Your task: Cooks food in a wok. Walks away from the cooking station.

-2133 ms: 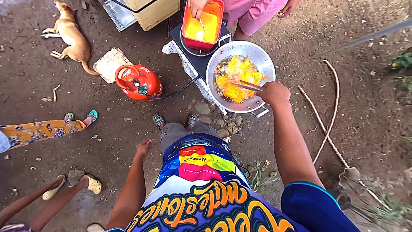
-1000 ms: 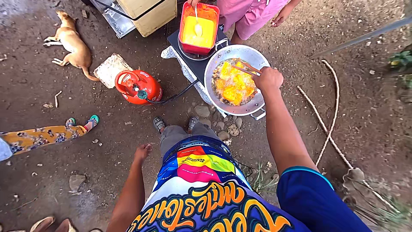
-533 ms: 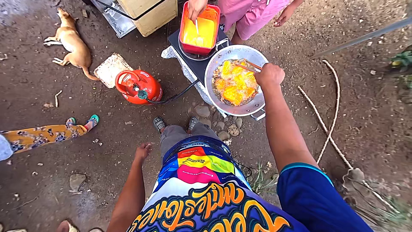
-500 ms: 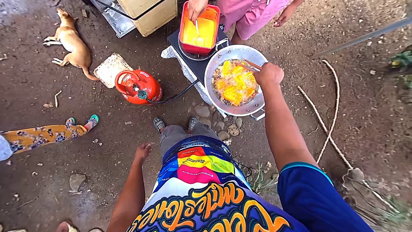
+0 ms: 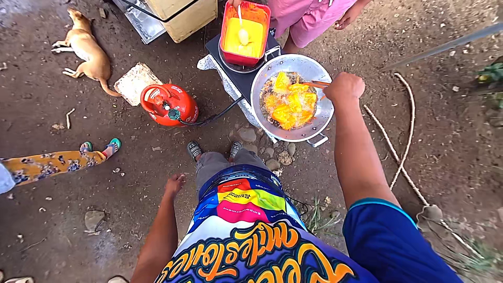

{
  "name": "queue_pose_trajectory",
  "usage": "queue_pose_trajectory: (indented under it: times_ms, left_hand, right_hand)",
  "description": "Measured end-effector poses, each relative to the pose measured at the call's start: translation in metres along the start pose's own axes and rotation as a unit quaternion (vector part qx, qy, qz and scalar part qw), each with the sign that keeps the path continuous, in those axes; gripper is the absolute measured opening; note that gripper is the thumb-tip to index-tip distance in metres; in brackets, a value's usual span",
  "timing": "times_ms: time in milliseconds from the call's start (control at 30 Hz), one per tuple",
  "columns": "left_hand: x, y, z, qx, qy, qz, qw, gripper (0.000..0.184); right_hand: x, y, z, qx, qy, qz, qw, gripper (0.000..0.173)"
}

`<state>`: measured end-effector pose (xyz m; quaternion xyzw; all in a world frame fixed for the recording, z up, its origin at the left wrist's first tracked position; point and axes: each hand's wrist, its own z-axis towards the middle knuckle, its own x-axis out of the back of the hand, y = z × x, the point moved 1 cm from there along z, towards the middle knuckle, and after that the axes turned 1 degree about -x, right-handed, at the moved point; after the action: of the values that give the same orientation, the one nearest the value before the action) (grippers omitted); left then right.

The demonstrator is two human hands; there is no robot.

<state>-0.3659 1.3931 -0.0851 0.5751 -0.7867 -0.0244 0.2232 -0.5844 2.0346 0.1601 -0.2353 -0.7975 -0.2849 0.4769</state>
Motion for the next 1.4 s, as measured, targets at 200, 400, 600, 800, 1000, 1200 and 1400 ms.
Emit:
queue_pose_trajectory:
  times_ms: [200,400,600,800,1000,1200,1400]
  left_hand:
    - [-0.002,0.005,0.002,0.000,-0.003,0.003,1.000,0.036]
    - [0.003,0.015,-0.001,-0.006,-0.002,0.003,1.000,0.036]
    - [0.005,0.013,-0.001,-0.010,-0.006,0.009,1.000,0.036]
    - [0.011,0.004,-0.005,-0.005,0.009,0.005,1.000,0.036]
    - [0.012,-0.008,-0.016,0.014,0.016,0.001,1.000,0.037]
    - [0.004,-0.010,-0.017,0.022,0.015,-0.001,1.000,0.037]
    - [0.009,-0.002,-0.019,0.002,0.021,-0.015,1.000,0.035]
  right_hand:
    - [-0.008,0.028,0.000,-0.020,0.000,-0.005,1.000,0.049]
    - [-0.011,0.051,0.002,0.024,0.024,0.033,0.999,0.045]
    - [-0.007,0.044,0.031,0.111,0.014,-0.022,0.993,0.043]
    - [0.007,0.033,0.070,0.185,-0.007,-0.066,0.980,0.043]
    - [0.025,0.021,0.087,0.198,-0.007,-0.073,0.977,0.044]
    - [0.033,-0.002,0.081,0.197,-0.025,-0.035,0.979,0.042]
    - [-0.001,0.032,0.140,0.241,-0.073,0.029,0.967,0.039]
